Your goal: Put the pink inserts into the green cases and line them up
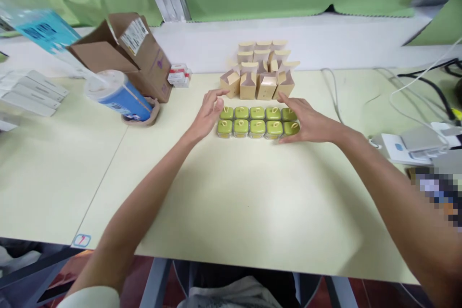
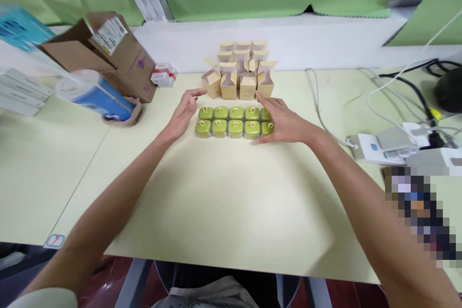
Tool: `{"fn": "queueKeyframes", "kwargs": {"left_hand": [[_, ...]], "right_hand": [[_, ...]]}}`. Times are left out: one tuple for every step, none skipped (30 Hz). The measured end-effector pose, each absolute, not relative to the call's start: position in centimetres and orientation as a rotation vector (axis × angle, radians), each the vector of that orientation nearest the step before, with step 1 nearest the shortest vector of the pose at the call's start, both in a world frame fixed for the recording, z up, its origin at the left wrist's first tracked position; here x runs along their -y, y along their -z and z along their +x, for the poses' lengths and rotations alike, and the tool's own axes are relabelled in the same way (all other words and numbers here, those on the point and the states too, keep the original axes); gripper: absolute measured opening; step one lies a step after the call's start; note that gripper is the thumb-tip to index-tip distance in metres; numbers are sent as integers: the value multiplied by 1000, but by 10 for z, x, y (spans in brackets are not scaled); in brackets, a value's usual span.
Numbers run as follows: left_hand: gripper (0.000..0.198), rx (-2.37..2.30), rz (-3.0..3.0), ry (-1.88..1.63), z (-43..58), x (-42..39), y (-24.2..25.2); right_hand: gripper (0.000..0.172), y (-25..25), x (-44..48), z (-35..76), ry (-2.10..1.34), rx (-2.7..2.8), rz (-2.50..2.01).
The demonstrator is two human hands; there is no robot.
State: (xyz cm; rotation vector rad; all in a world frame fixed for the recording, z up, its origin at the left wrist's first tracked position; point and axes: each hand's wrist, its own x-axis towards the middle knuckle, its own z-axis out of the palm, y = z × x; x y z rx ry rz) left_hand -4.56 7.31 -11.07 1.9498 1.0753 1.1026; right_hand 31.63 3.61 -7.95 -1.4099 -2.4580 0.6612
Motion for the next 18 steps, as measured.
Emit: {"fn": "queueKeyframes", "kwargs": {"left_hand": [[89,-1048,2098,-961,-49,-74,103],[96,-1006,2227,-818,-50,-74,96],[104,-959,2316,-676,-50,-74,90],[112,-937,2370,-573,-49,-74,86],[118,-921,2407,-489,-47,-74,83],[122,-917,2427,-424,-45,-75,81],[122,-926,2438,-380,-42,-75,82],[121,-940,2444,-348,-40,-77,83],[119,-956,2448,-327,-39,-79,85],[119,-973,2449,-315,-38,-81,88],[120,-986,2450,-308,-38,-84,90],[122,-993,2452,-303,-38,-86,91],[125,-995,2455,-301,-39,-88,90],[128,-995,2462,-305,-39,-88,89],[130,-998,2472,-319,-41,-88,86],[131,-1005,2481,-352,-42,-86,83],[130,-1013,2489,-401,-45,-83,80],[126,-1024,2493,-462,-48,-80,76]], "right_hand": [[142,80,-38,315,-643,2503,-1374],[140,81,-38,315,-624,2538,-1349],[136,82,-39,315,-607,2560,-1340],[132,83,-38,316,-592,2570,-1347],[128,84,-38,317,-582,2573,-1359],[126,85,-38,319,-574,2576,-1362],[127,86,-38,320,-567,2587,-1350],[130,86,-39,320,-562,2606,-1323],[135,85,-40,320,-551,2625,-1292],[140,83,-41,319,-533,2637,-1267],[144,80,-41,319,-504,2637,-1255],[145,75,-39,318,-466,2621,-1259],[142,69,-35,319,-421,2594,-1273],[136,63,-28,320,-370,2556,-1291],[129,57,-19,322,-315,2511,-1308],[121,51,-7,324,-259,2461,-1327],[112,47,6,326,-207,2403,-1347],[102,46,21,327,-164,2337,-1365]]}}
